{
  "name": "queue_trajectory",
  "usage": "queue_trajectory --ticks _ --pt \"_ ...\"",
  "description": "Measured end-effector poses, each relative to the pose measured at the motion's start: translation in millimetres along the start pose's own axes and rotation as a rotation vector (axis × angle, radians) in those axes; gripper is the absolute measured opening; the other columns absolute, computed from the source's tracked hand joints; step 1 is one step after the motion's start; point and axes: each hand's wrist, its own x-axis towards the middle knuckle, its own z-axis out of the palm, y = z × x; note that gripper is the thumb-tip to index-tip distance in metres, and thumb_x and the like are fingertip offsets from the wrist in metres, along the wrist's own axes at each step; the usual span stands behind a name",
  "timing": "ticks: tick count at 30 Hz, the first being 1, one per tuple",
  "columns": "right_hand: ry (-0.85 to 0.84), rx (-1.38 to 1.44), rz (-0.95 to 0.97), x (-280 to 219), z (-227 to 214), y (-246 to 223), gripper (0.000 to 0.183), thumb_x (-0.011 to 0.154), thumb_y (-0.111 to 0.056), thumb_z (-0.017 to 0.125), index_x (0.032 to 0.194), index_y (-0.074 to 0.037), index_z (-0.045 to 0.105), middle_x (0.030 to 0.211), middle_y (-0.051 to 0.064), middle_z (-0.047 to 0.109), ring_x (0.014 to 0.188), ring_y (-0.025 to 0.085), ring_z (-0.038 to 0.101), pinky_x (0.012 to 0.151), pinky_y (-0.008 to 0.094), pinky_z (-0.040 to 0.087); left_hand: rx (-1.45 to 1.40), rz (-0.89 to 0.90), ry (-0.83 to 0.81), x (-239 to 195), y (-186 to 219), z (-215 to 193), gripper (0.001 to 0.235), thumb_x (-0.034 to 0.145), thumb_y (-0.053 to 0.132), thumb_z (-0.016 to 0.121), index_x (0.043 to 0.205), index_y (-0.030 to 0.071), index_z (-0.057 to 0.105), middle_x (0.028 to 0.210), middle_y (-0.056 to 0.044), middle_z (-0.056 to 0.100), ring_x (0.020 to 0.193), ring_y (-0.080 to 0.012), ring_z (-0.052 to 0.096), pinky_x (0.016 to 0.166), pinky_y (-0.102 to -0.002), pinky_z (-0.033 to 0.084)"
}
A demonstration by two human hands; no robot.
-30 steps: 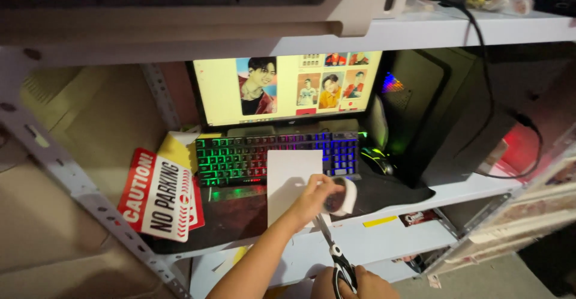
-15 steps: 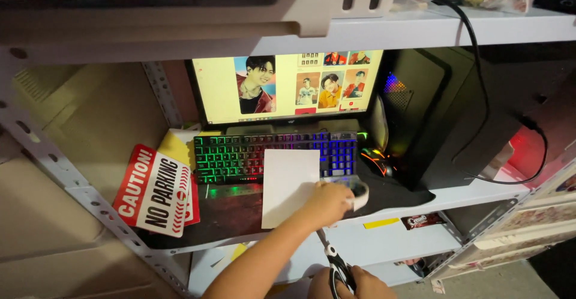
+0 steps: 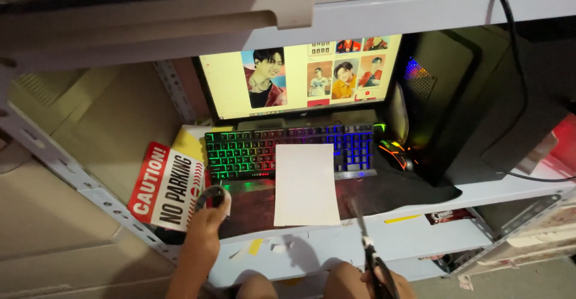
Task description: Applying double-sided tape to the back of printed signs and cutting the tape to size using scissors.
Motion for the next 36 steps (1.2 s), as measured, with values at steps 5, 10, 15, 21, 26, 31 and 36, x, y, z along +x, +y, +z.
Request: queue_trajectory --ticks 5,10,15,21,26,31,36 --pt "-0.116 -0.054 -0.075 54.5 -33.3 41.2 0.055 0.093 -0.031 0.063 0.092 0.021 0.081 0.065 0.029 0.061 0.057 0.038 0.059 0.063 0.041 0.040 0.105 0.107 0.168 3.9 21.7 5.7 0.034 0.078 -0.001 0.057 0.106 0.008 0.074 0.126 -0.016 0.058 0.119 -0.0386 0.052 0.109 -0.053 0.040" --pt "0.021 0.018 -0.096 51.5 -37.3 28.5 0.050 0.099 -0.028 0.068 0.087 0.020 0.080 0.062 0.025 0.055 0.050 0.033 0.049 0.053 0.040 0.032 -0.036 0.004 0.209 26.4 94.8 36.0 0.021 0.082 0.018 0.077 0.103 0.021 0.074 0.122 -0.003 0.062 0.115 -0.0295 0.060 0.106 -0.049 0.038" --pt "0.301 -0.961 -0.178 34.5 -51.7 -29.3 0.027 0.087 -0.046 0.077 0.096 -0.021 0.082 0.085 -0.002 0.085 0.078 0.011 0.072 0.081 0.024 0.052 -0.063 0.011 -0.444 45.3 161.9 33.0 0.071 0.092 0.043 0.076 0.150 0.015 0.046 0.162 -0.012 0.032 0.151 -0.0356 0.021 0.119 -0.064 0.016" --pt "0.239 -0.846 -0.215 40.4 -57.1 -38.4 0.029 0.093 -0.040 0.069 0.092 -0.011 0.075 0.079 0.011 0.070 0.079 0.019 0.060 0.080 0.028 0.044 0.045 0.420 0.050 39.2 172.6 106.3 0.043 0.092 0.018 0.072 0.133 0.010 0.062 0.148 -0.016 0.054 0.137 -0.0419 0.048 0.111 -0.059 0.037" --pt "0.167 -0.616 -0.054 24.5 -39.4 -43.5 0.038 0.092 -0.039 0.080 0.085 -0.003 0.069 0.069 0.012 0.047 0.065 0.022 0.045 0.066 0.031 0.033 -0.117 0.513 0.222 59.7 178.4 83.6 0.012 0.092 -0.003 0.060 0.101 0.004 0.065 0.101 -0.009 0.065 0.089 -0.0291 0.059 0.081 -0.041 0.048" --pt "0.098 -0.231 -0.014 29.6 -39.2 -29.2 0.036 0.095 -0.026 0.082 0.082 0.003 0.064 0.064 0.013 0.030 0.054 0.027 0.034 0.059 0.039 0.028 -0.264 0.484 0.340 64.1 181.8 35.2 0.014 0.101 0.004 0.055 0.102 0.003 0.069 0.101 -0.011 0.070 0.086 -0.0290 0.064 0.077 -0.040 0.052" --pt "0.085 0.073 -0.168 38.3 -22.9 -1.3 0.019 0.084 -0.001 0.083 0.081 0.000 0.064 0.059 0.014 0.041 0.050 0.027 0.038 0.056 0.037 0.032 -0.619 -0.300 0.492 62.0 173.5 -14.9 0.008 0.097 0.023 0.065 0.096 0.016 0.069 0.089 0.003 0.074 0.075 -0.0113 0.069 0.062 -0.022 0.052"
